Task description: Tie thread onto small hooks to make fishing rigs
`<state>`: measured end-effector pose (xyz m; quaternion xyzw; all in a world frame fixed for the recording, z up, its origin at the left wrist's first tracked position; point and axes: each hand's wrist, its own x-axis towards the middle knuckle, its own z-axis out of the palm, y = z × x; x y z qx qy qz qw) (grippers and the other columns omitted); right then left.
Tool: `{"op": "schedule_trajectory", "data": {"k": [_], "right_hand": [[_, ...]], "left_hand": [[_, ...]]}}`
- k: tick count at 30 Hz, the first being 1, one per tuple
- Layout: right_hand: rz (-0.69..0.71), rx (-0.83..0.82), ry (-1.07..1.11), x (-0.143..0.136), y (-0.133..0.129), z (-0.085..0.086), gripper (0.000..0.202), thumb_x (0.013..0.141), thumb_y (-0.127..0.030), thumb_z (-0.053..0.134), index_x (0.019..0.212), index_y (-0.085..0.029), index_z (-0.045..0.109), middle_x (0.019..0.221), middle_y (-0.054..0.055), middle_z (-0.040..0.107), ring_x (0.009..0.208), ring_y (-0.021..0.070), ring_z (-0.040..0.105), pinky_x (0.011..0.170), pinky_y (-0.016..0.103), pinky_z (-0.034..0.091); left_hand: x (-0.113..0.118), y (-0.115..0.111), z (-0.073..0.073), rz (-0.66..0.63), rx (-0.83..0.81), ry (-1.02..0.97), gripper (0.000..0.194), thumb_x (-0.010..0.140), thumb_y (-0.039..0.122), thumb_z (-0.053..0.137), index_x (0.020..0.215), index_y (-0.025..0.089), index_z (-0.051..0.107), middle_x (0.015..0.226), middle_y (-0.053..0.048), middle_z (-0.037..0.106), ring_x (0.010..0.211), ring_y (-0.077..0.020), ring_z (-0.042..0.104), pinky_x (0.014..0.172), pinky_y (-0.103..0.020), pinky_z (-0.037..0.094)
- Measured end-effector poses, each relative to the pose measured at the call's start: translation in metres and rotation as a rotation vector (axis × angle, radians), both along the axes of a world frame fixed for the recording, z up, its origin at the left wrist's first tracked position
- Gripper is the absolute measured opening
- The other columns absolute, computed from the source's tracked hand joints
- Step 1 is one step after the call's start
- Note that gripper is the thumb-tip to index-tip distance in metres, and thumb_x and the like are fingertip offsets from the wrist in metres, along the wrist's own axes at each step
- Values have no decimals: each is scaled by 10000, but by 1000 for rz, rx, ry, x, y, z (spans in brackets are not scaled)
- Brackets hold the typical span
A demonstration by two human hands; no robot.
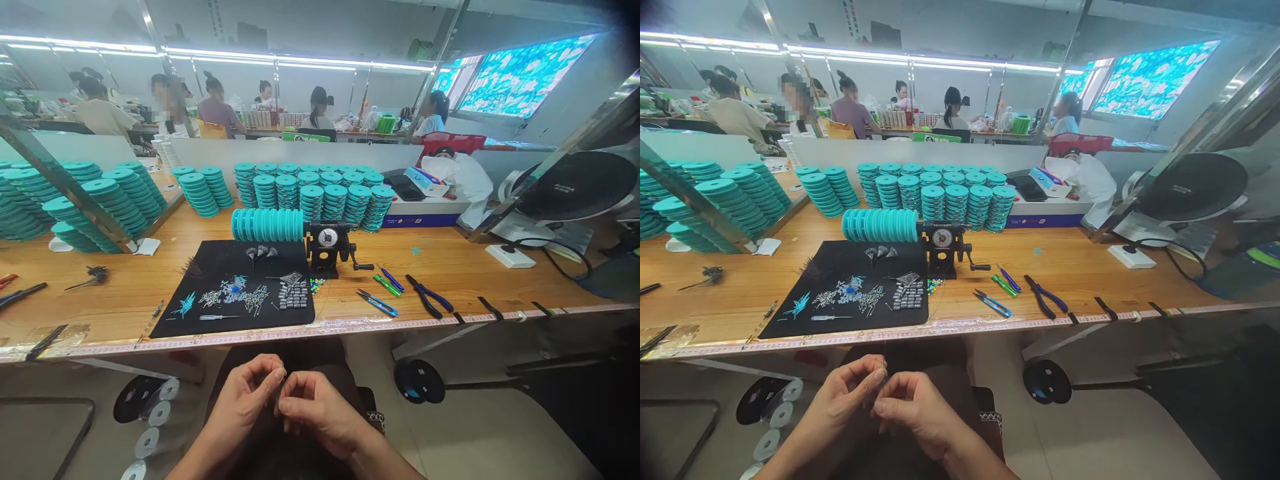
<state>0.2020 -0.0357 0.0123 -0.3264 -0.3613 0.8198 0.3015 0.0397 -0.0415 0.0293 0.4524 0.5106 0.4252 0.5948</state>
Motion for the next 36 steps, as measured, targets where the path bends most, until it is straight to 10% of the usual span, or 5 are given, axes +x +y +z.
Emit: {"op": "schedule_trajectory", "data": {"k": [36], "right_hand": [[-28,155,-119,6,-1,-15,383,750,-439,761,801,-188,476,636,18,712,295,55,460,287,124,286]], "left_hand": [[-4,-5,-25,-100,-132,-23,395,785,497,693,696,114,661,881,-88,639,615,-109,512,441,-177,358]]}}
